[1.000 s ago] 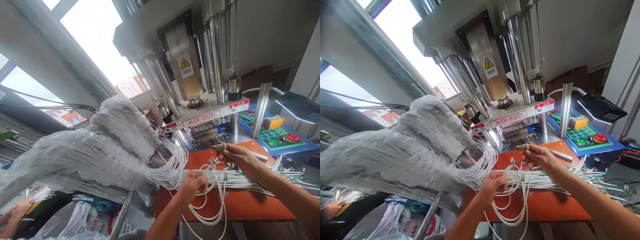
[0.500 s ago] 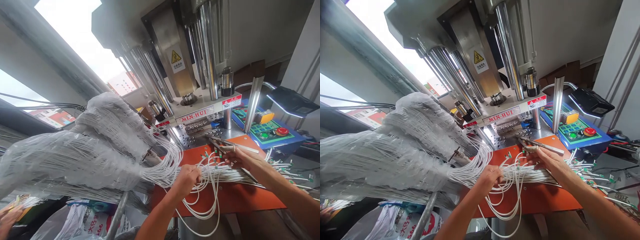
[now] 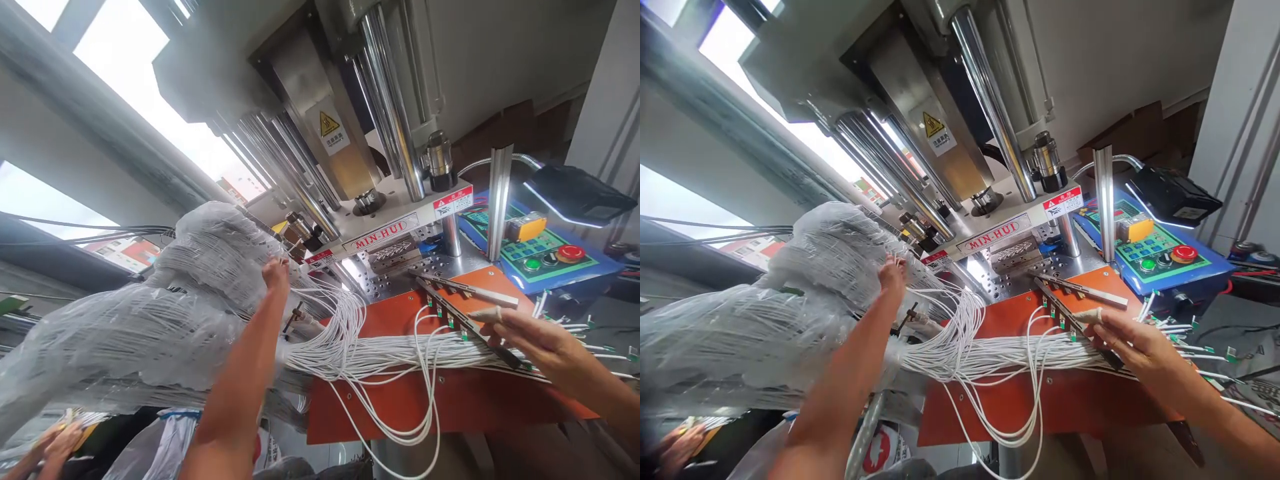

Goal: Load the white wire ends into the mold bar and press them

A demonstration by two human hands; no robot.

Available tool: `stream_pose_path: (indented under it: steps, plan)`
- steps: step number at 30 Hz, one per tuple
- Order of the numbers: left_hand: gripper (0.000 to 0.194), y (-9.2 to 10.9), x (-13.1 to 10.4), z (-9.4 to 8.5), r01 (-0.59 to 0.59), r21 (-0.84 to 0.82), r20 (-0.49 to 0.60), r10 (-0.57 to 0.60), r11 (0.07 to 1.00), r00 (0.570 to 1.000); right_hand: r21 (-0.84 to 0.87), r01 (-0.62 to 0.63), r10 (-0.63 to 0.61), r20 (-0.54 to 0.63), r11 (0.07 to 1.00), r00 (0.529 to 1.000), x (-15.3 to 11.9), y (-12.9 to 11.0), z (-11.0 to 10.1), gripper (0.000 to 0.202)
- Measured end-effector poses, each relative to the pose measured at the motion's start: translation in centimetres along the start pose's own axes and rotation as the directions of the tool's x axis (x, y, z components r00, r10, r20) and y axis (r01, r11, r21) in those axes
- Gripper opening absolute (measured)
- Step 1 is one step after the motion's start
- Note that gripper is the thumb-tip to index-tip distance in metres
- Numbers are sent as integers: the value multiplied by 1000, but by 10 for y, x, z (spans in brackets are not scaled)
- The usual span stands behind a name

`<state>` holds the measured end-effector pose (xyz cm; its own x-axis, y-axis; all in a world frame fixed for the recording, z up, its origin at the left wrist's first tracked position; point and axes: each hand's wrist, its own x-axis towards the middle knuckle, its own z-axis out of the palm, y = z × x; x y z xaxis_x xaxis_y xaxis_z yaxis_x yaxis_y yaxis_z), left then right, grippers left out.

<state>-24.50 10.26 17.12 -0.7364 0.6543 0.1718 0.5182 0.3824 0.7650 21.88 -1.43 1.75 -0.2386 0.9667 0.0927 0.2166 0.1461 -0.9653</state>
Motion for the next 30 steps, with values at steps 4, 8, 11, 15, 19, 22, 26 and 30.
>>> stream_pose_path:
  steps: [4, 8, 11, 15, 19, 22, 26, 30]
  plan:
    - [41, -27, 14, 2, 52, 260, 69, -72, 964, 995, -290, 45, -58, -38, 956, 998, -6, 6, 1, 38]
    - [22, -48, -5, -23, 24, 492, 111, -90, 870, 990, -609, 130, -169, -6, 782, 986, -7, 9, 5, 48]
    - [26, -48, -51, -43, -112, 565, 107, 62, 817, 992, -703, 109, -113, 41, 703, 993, -2, 11, 14, 65]
    - [23, -30, -153, -16, -839, 238, 358, 759, 489, 543, -788, 93, -33, 91, 608, 995, 11, 10, 33, 78]
    - [45, -1, -209, 80, -954, -175, 638, 767, 242, 77, -856, 84, -34, 78, 511, 996, 20, 11, 48, 76]
    - [51, 10, -201, 142, -945, -228, 779, 626, 233, -34, -874, 60, -35, 49, 483, 998, 20, 15, 52, 73]
    - [55, 10, -182, 169, -950, -250, 834, 540, 187, -113, -892, 77, -104, 34, 445, 994, 18, 22, 55, 69]
    - [43, 4, -181, 166, -952, -268, 796, 590, 146, -133, -919, 110, -246, 14, 380, 969, 17, 35, 62, 51]
